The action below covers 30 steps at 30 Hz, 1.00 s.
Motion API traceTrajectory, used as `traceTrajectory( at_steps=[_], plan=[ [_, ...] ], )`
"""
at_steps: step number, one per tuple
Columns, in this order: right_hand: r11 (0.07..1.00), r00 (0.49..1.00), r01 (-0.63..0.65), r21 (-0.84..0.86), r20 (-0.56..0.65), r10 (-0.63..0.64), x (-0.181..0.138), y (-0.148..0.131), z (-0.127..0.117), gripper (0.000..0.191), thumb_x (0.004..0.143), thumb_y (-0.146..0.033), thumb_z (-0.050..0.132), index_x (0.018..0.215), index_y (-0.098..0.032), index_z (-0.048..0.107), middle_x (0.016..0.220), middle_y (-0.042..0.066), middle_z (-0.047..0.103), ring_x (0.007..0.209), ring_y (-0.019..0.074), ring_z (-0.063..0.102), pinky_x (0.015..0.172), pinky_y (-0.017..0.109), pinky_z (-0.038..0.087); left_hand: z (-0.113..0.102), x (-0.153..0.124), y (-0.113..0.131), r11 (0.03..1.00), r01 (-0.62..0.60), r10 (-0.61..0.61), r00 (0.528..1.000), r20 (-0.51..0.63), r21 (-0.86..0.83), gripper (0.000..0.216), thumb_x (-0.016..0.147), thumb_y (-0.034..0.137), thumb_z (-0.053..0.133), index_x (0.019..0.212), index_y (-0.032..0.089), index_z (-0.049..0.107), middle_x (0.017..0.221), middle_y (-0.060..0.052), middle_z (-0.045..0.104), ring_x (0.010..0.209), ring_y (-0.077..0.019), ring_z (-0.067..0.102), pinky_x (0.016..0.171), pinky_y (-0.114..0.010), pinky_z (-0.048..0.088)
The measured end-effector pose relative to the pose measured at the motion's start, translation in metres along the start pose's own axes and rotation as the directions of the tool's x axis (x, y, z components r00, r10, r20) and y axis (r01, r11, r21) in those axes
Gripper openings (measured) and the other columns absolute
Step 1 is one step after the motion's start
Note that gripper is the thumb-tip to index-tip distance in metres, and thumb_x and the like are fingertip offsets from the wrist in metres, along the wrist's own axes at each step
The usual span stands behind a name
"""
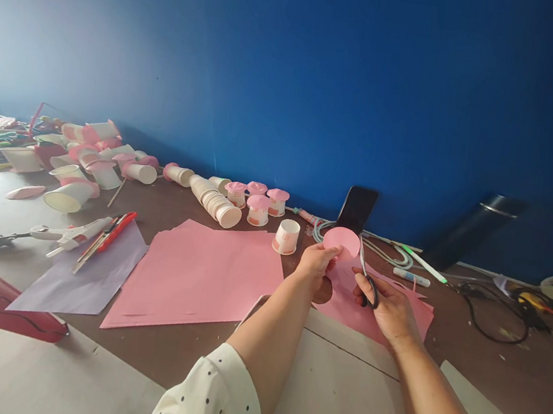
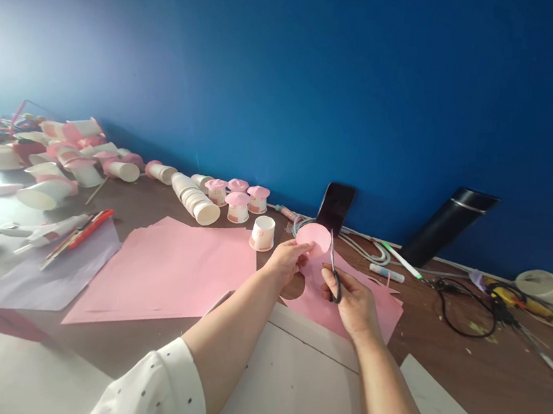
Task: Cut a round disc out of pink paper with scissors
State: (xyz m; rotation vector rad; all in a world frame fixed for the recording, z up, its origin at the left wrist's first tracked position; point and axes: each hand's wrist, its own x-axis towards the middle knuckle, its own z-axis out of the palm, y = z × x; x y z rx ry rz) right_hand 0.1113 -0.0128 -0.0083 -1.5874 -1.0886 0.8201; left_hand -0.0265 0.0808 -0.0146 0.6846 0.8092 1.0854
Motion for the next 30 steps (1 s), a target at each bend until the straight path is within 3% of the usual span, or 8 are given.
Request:
traceTrajectory(
  at_steps=[30],
  plan=[
    [0.998,0.999,0.037,-0.058,-0.007,-0.037,-0.0045,-0.0111,0.0011,0.042,0.065,-0.067,0.081,0.071,-0.025,0.08,0.063,0.002,0.069,0.065,0.0218,0.064,0.064,0.032,0.054,-0.001,0.0011,-0.0023,1.0,-0.017,0.017,1.0,0.017,0.015,0.039,0.065,0.037,0.091,0.067,0.018,0.056,0.062,0.002,0.051,0.056,-0.0079,0.042,0.056,-0.023,0.033]
  ],
)
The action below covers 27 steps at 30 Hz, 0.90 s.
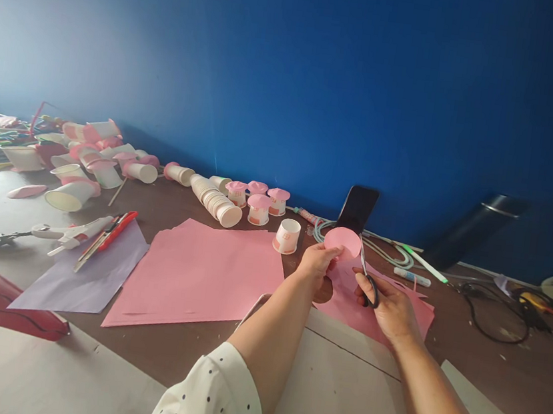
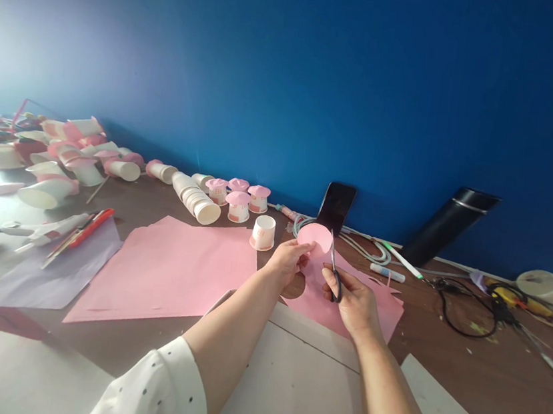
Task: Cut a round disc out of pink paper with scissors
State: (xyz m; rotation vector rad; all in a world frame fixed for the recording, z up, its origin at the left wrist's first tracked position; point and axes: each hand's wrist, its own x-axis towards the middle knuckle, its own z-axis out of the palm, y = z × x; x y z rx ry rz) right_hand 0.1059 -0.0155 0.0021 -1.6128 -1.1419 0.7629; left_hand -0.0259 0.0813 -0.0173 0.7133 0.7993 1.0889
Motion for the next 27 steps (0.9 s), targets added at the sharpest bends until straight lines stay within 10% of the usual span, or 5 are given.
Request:
traceTrajectory(
  at_steps=[27],
  plan=[
    [0.999,1.0,-0.014,0.047,0.023,0.012,0.007,0.018,0.0,0.054,0.067,-0.069,0.082,0.095,-0.022,0.084,0.069,0.001,0.071,0.065,0.0208,0.065,0.068,0.033,0.055,0.002,0.0,-0.002,0.993,0.085,-0.089,0.995,-0.048,-0.084,0.038,0.063,0.032,0.095,0.079,0.016,0.064,0.074,-0.002,0.059,0.064,-0.0099,0.05,0.062,-0.024,0.041]
  ],
)
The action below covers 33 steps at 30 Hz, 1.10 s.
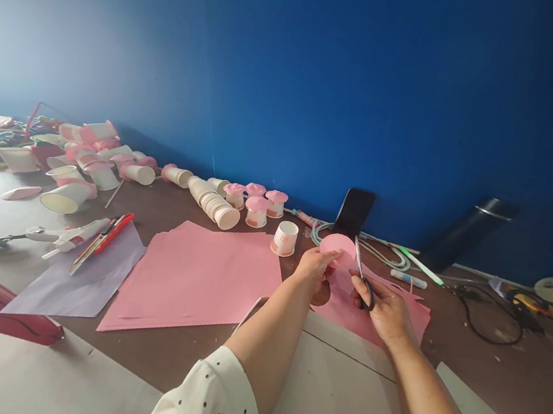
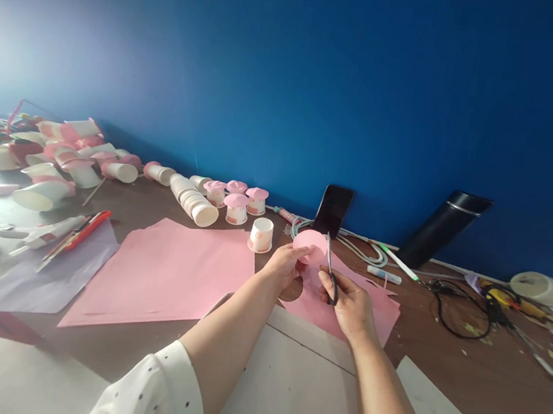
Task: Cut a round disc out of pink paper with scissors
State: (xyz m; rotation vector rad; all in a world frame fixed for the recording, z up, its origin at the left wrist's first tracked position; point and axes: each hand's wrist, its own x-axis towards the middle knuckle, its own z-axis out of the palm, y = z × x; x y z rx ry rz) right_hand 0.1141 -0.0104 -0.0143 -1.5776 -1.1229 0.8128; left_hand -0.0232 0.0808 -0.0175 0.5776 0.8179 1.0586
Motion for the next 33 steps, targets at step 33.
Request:
traceTrajectory(
  at_steps=[33],
  plan=[
    [0.999,0.998,-0.047,-0.011,0.049,0.048,-0.0032,-0.0046,0.0,0.057,0.068,-0.067,0.082,0.101,-0.021,0.084,0.069,0.0,0.069,0.066,0.0186,0.062,0.069,0.03,0.053,0.0005,-0.0025,0.001,0.995,-0.009,0.006,1.0,-0.028,-0.096,0.029,0.07,0.024,0.091,0.079,0.017,0.064,0.082,-0.004,0.064,0.072,-0.0117,0.058,0.068,-0.023,0.048]
  ],
)
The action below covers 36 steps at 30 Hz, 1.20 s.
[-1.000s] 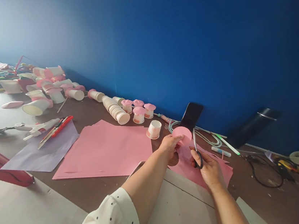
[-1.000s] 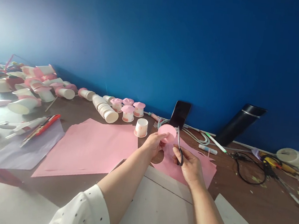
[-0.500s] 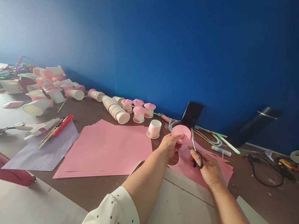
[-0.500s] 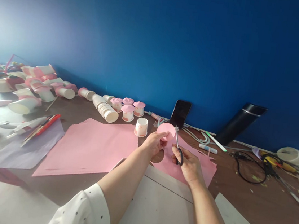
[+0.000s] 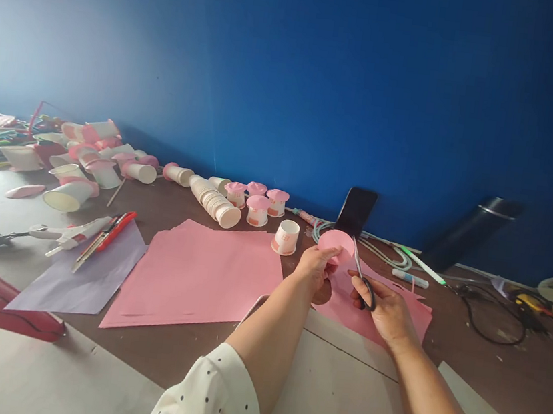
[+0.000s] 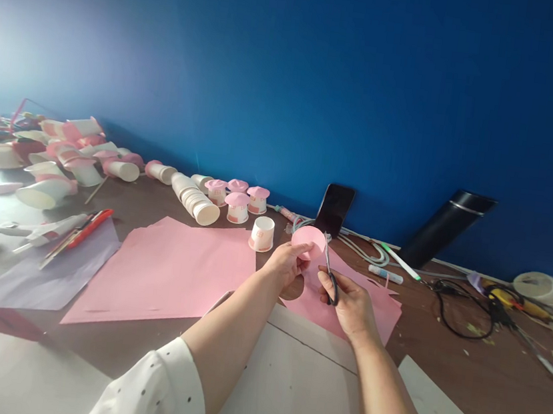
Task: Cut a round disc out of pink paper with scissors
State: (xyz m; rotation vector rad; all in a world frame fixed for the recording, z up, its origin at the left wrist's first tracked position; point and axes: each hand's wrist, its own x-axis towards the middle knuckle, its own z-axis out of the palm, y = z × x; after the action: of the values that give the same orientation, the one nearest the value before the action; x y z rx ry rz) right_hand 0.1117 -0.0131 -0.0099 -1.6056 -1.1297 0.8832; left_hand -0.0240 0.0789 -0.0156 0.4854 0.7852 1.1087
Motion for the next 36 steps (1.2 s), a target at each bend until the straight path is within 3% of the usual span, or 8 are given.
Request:
traceTrajectory(
  at_steps=[12,36],
  plan=[
    [1.0,1.0,0.002,0.03,-0.015,-0.001,-0.0006,-0.0035,0.0012,0.055,0.062,-0.067,0.086,0.094,-0.022,0.084,0.065,-0.001,0.067,0.064,0.0176,0.06,0.065,0.029,0.052,0.0009,0.0035,-0.0019,1.0,-0.002,0.002,1.0,-0.006,0.016,0.028,0.069,0.022,0.089,0.077,0.018,0.062,0.079,-0.004,0.064,0.071,-0.0118,0.058,0.067,-0.024,0.048],
    [1.0,0.999,0.029,0.01,-0.014,-0.029,-0.0004,-0.0004,0.0012,0.053,0.066,-0.065,0.085,0.096,-0.021,0.085,0.065,0.0,0.068,0.063,0.0189,0.062,0.066,0.031,0.054,0.0026,0.0047,-0.0014,1.0,-0.007,0.007,0.999,-0.047,0.006,0.03,0.069,0.022,0.091,0.078,0.016,0.063,0.079,-0.003,0.063,0.07,-0.0105,0.057,0.069,-0.023,0.048]
  ],
)
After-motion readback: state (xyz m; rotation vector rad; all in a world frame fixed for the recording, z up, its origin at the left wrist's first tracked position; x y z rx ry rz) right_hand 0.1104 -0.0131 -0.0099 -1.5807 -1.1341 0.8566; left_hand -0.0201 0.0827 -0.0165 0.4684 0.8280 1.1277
